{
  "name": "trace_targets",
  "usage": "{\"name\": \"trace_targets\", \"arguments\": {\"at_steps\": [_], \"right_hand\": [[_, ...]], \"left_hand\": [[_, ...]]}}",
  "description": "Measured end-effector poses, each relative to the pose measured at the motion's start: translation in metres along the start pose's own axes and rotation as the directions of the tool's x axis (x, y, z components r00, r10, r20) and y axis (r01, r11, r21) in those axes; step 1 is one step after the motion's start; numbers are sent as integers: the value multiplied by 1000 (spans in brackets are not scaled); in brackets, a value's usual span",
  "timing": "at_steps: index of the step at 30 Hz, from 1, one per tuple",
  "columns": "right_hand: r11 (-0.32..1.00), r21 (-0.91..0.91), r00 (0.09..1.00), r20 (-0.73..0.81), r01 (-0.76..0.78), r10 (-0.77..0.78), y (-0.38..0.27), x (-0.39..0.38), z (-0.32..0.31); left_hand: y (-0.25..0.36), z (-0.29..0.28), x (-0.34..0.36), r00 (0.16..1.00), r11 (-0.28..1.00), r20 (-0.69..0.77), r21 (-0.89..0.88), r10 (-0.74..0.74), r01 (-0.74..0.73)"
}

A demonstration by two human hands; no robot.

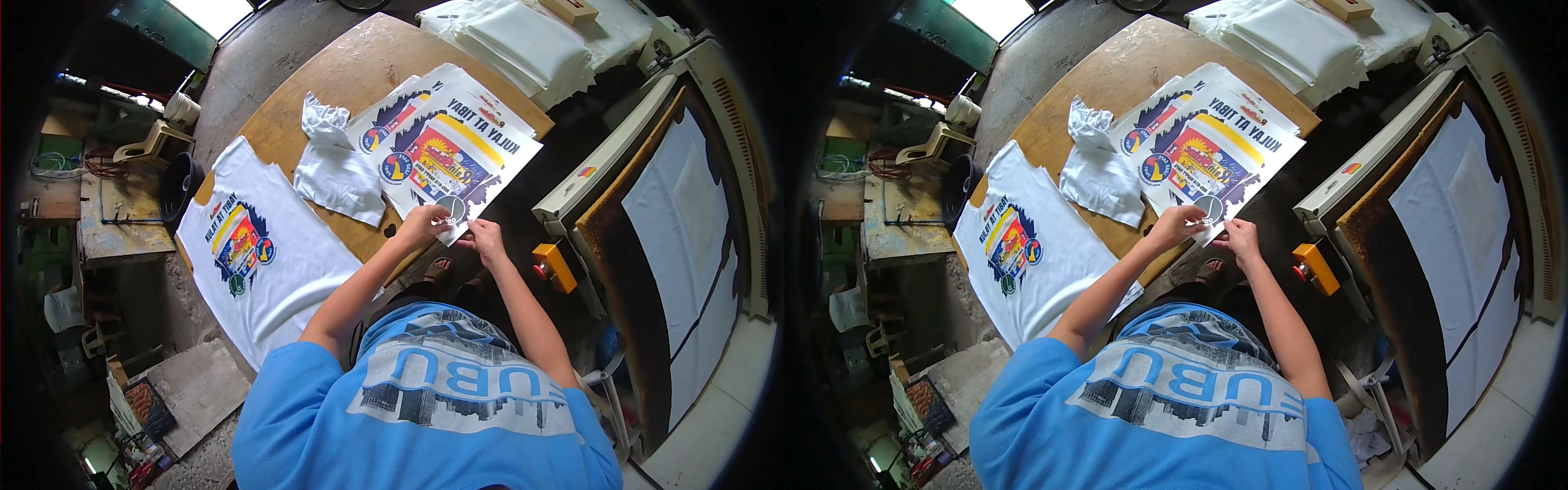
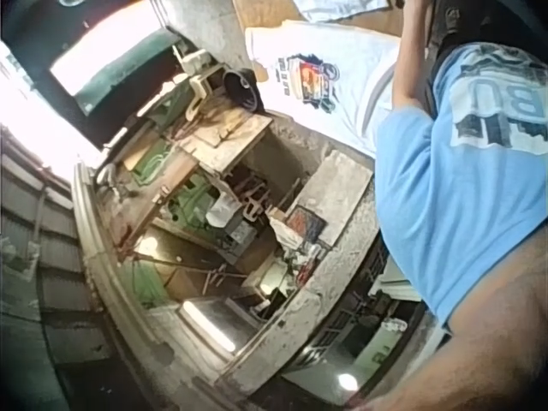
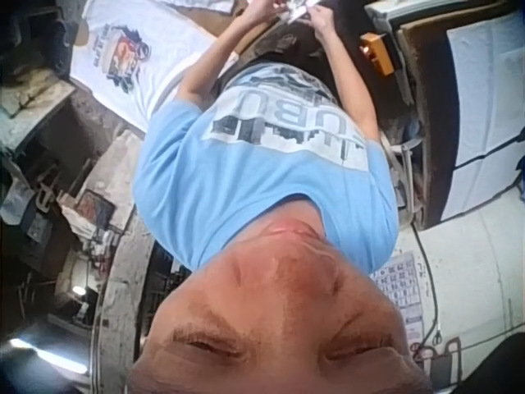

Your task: The recorder is aligning transfer sheets onto shirts and operating a heat press machine.

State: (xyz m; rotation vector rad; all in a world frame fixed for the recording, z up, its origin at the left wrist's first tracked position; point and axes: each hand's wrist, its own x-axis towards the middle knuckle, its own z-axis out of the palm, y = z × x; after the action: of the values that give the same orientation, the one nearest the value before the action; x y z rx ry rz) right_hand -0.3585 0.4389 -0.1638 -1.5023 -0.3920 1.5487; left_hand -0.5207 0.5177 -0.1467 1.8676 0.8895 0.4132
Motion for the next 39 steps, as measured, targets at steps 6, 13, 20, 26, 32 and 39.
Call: {"name": "trace_targets", "arguments": {"at_steps": [6, 13, 20, 26, 32, 39], "right_hand": [[998, 53, 999, 44, 20, -22, -12, -7, 14], [995, 53, 996, 41, 83, -85, -8, -1, 14], [992, -19, 991, 52, 124, -123, -8, 1, 23], [975, -63, 975, 70, 215, -210, -12, 3, 24], [968, -28, 968, 36, 251, -250, -24, 0, 30], [962, -2, 961, 60, 272, -271, -29, 5, 29]], "left_hand": [[9, 10, -17, 991, 989, -123, 148, 49, -31], [2, -4, -5, 976, 949, 90, -231, -197, 212], [0, -14, 0, 967, 945, 31, -208, -253, 254], [-3, -18, 7, 907, 781, 123, -471, -402, 410], [-5, -17, 4, 916, 724, 127, -576, -379, 380], [-11, -21, 8, 926, 748, 160, -549, -342, 372]]}}
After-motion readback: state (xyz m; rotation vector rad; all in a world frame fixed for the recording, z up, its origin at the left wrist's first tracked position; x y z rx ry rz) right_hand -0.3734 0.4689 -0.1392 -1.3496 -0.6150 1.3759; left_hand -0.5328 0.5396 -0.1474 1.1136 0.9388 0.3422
